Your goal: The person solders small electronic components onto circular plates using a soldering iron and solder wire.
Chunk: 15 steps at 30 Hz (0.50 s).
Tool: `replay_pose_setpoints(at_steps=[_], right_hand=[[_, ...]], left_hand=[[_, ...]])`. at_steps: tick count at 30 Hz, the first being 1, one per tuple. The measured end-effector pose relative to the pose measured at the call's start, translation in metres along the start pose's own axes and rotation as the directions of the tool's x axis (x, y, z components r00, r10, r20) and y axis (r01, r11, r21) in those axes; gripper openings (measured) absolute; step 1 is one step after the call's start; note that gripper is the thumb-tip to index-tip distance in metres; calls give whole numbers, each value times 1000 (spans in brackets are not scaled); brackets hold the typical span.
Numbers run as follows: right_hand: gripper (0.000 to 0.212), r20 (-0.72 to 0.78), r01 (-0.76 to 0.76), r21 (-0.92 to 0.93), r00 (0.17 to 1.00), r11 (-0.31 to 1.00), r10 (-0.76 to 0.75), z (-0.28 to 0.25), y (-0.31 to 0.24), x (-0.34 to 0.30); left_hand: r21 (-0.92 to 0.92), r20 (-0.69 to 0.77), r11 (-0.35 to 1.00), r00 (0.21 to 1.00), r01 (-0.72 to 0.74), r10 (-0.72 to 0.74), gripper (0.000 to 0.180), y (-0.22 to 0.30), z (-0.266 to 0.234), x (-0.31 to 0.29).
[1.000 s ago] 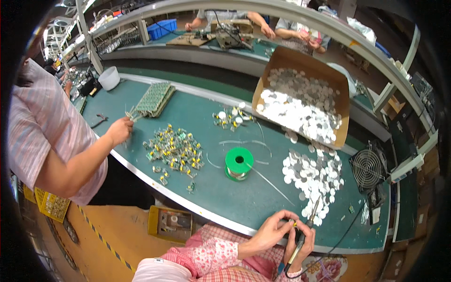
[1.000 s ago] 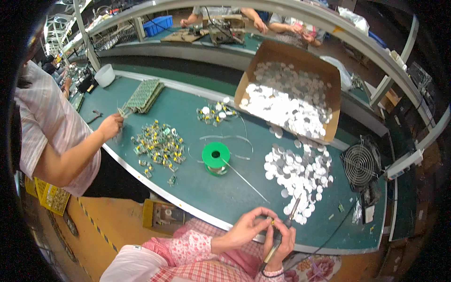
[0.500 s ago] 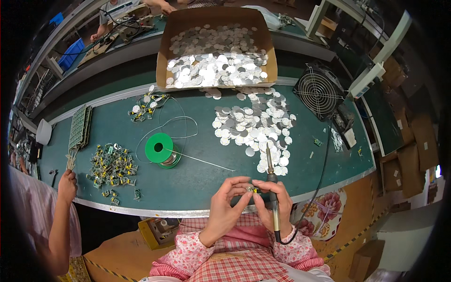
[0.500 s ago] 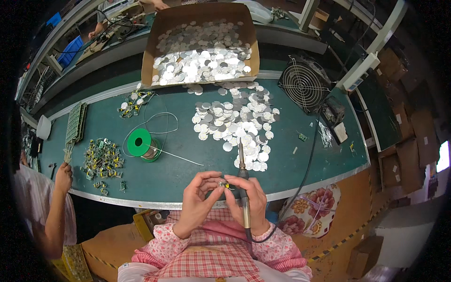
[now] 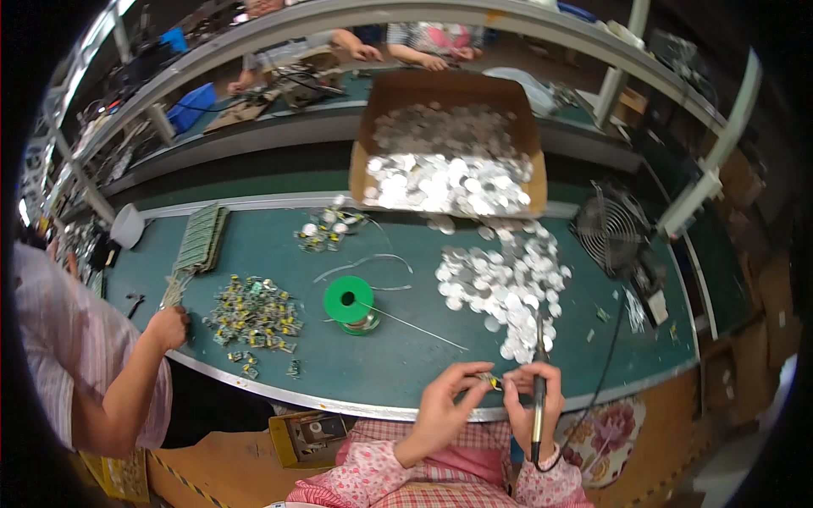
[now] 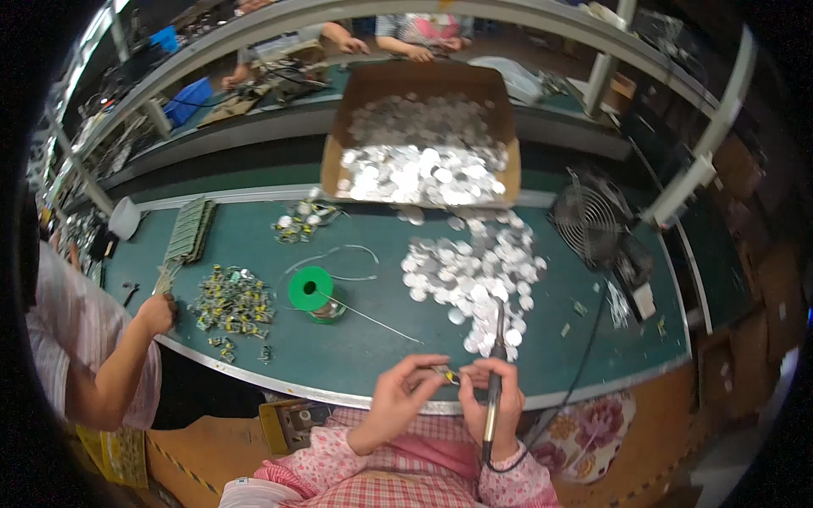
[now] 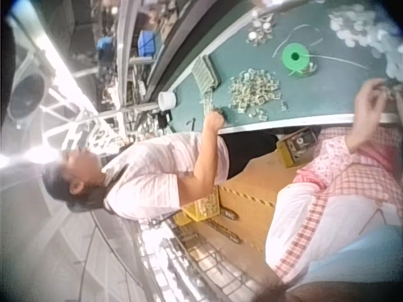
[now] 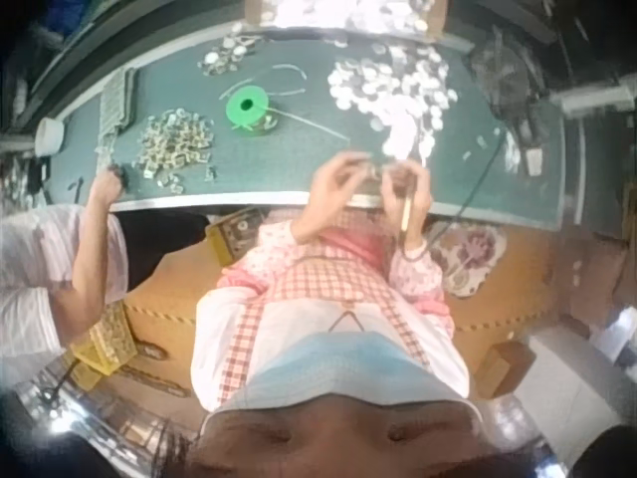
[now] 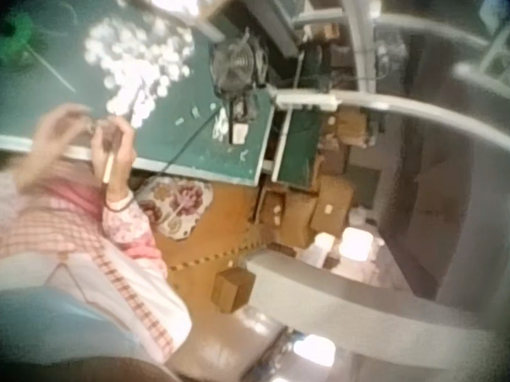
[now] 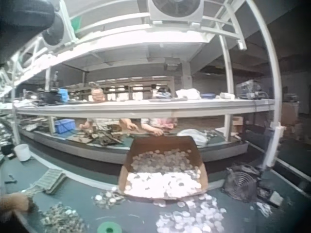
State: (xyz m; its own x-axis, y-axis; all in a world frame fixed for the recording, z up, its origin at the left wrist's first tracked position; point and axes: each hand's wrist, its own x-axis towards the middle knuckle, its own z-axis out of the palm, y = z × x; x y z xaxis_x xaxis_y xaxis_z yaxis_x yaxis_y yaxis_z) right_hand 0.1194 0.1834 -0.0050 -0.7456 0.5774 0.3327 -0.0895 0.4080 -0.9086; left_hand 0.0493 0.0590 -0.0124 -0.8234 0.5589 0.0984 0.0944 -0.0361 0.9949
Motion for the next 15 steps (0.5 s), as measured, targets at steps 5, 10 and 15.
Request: replay_pose_setpoints(at_steps=[5,10,15], right_hand=[[32,21,-67,232,998,970,64,8,2,6],[35,37,-28,181,999,983,22,6,1,7],[26,68,-45,122,997,991,37,-5,-1,5]], left_hand=[[-698,151,592,891,403,-428,20,6,-7,7],[-709,190,565,886,423,-424,20,7,-2,9],[-461,264,757,886,463,-381,29,11,-7,9]])
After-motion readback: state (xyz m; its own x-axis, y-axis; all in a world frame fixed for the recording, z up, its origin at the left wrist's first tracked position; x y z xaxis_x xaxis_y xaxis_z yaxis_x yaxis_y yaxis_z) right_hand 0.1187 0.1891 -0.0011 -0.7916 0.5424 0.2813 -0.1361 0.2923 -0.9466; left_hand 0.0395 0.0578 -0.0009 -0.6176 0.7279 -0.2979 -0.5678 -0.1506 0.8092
